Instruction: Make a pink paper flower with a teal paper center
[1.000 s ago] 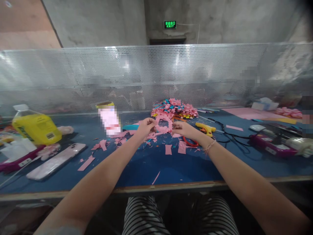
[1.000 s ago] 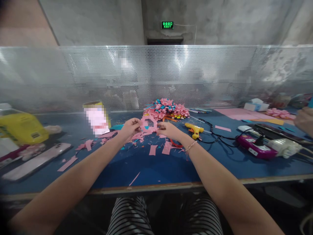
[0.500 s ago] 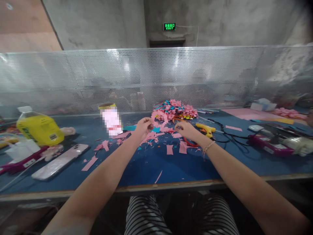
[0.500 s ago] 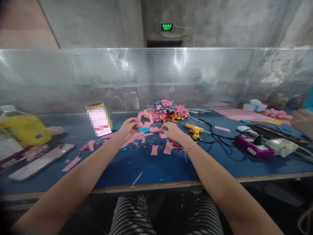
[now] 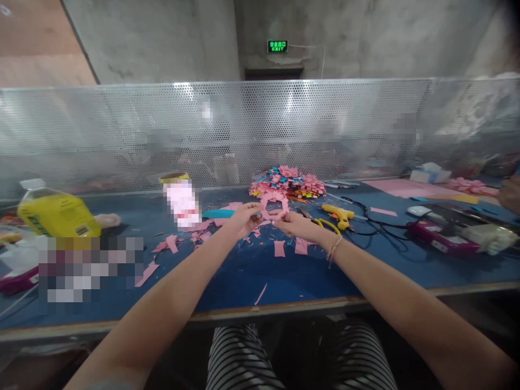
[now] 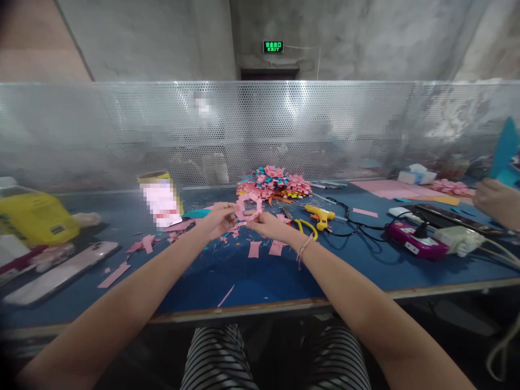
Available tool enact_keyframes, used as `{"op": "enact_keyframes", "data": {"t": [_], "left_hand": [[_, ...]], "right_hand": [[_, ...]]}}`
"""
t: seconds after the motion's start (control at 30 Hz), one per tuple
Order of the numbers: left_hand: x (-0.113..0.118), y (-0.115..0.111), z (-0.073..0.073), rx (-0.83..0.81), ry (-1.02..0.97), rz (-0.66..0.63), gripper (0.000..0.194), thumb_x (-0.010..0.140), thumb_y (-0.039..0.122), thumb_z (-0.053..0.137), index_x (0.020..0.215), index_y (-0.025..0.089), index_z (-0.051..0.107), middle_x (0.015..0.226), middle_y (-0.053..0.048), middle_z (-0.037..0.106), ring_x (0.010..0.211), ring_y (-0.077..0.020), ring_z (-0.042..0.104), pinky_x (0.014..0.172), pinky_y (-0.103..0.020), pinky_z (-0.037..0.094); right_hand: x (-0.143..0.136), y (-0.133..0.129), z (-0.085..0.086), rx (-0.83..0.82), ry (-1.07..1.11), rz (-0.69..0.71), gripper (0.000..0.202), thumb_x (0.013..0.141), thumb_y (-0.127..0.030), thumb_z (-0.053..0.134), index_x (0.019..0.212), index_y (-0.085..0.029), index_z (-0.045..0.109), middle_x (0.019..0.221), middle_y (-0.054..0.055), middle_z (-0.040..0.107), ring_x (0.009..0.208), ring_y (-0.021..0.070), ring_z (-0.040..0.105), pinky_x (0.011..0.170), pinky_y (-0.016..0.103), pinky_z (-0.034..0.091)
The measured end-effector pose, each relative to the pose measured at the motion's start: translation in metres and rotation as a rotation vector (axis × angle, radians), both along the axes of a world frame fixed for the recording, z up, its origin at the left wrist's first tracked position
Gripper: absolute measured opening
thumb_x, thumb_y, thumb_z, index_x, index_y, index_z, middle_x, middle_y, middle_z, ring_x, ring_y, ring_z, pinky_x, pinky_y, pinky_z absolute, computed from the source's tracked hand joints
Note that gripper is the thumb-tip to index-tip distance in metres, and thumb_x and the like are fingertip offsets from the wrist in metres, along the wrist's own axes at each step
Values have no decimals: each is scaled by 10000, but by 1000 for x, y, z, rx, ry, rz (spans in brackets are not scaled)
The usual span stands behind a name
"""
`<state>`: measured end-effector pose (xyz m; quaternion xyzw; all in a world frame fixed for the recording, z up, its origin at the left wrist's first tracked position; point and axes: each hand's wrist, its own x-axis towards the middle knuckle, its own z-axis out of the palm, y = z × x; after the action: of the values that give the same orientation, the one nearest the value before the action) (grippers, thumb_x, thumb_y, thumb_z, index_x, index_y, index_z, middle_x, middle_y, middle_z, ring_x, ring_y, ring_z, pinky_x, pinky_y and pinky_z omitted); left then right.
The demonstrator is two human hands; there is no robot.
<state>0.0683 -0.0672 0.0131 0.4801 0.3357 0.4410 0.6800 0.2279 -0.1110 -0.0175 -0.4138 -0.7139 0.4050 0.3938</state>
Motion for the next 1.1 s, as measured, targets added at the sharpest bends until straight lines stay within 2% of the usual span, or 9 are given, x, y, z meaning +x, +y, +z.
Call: {"op": "enact_keyframes", "data": {"t": [0.2,0.3,0.4,0.5,0.63,0.77,0.83,0.97,1.1], "left_hand": [[-4,6,3,-53,-61,49,123,697,24,546,624,121,529,453,39,475,402,-23,452,466,-148,437],[-6,10,1,-55,-57,63,116,691,30,560,628,123,531,460,38,479,406,-25,453,469,-147,443],[-4,11,-3,-35,-25,57,133,673,35,584,617,135,517,455,44,468,400,-28,441,457,-151,440],[-2,9,-6,-30,9,42,131,670,48,594,624,142,516,456,48,461,401,-29,436,462,-159,444],[-2,9,-8,-35,20,35,116,671,47,588,639,138,523,476,38,483,418,-31,454,490,-165,455],[-5,13,-8,-28,-3,39,127,672,35,574,630,140,517,467,40,476,413,-32,448,471,-161,449],[-6,14,-8,-23,-4,41,131,669,38,577,616,143,519,463,37,474,409,-32,442,457,-159,440],[-8,14,-5,19,16,48,118,655,38,586,613,139,542,497,17,505,428,-37,454,479,-173,444],[-12,14,0,56,-4,76,104,648,42,585,606,131,551,500,15,496,448,-40,453,524,-197,447]], "right_hand": [[8,4,4,-201,211,-14,304,737,-434,475,581,-198,362,433,-98,214,349,40,158,343,182,128],[15,9,7,-105,416,-137,298,731,-378,473,554,-204,307,466,-75,262,377,57,250,367,191,244],[22,14,11,55,666,-235,281,728,-338,474,554,-204,298,564,-32,386,554,96,455,579,244,430],[29,13,17,62,807,-270,265,739,-306,465,573,-209,283,631,-10,423,738,129,528,728,285,449],[34,3,30,44,874,-227,256,767,-300,448,599,-217,274,543,-45,297,555,94,470,617,239,449],[35,-2,34,-46,697,-229,227,761,-322,453,610,-214,323,508,-76,220,365,54,176,348,185,243],[33,-1,30,-75,513,-302,176,762,-343,438,651,-213,400,488,-81,242,356,55,149,332,194,171],[32,0,19,123,-84,-404,164,670,-339,566,756,-199,565,536,-34,476,438,85,381,440,228,308],[37,-2,22,179,-522,-169,164,711,-258,486,615,-181,596,653,20,597,594,133,505,564,251,354]]}}
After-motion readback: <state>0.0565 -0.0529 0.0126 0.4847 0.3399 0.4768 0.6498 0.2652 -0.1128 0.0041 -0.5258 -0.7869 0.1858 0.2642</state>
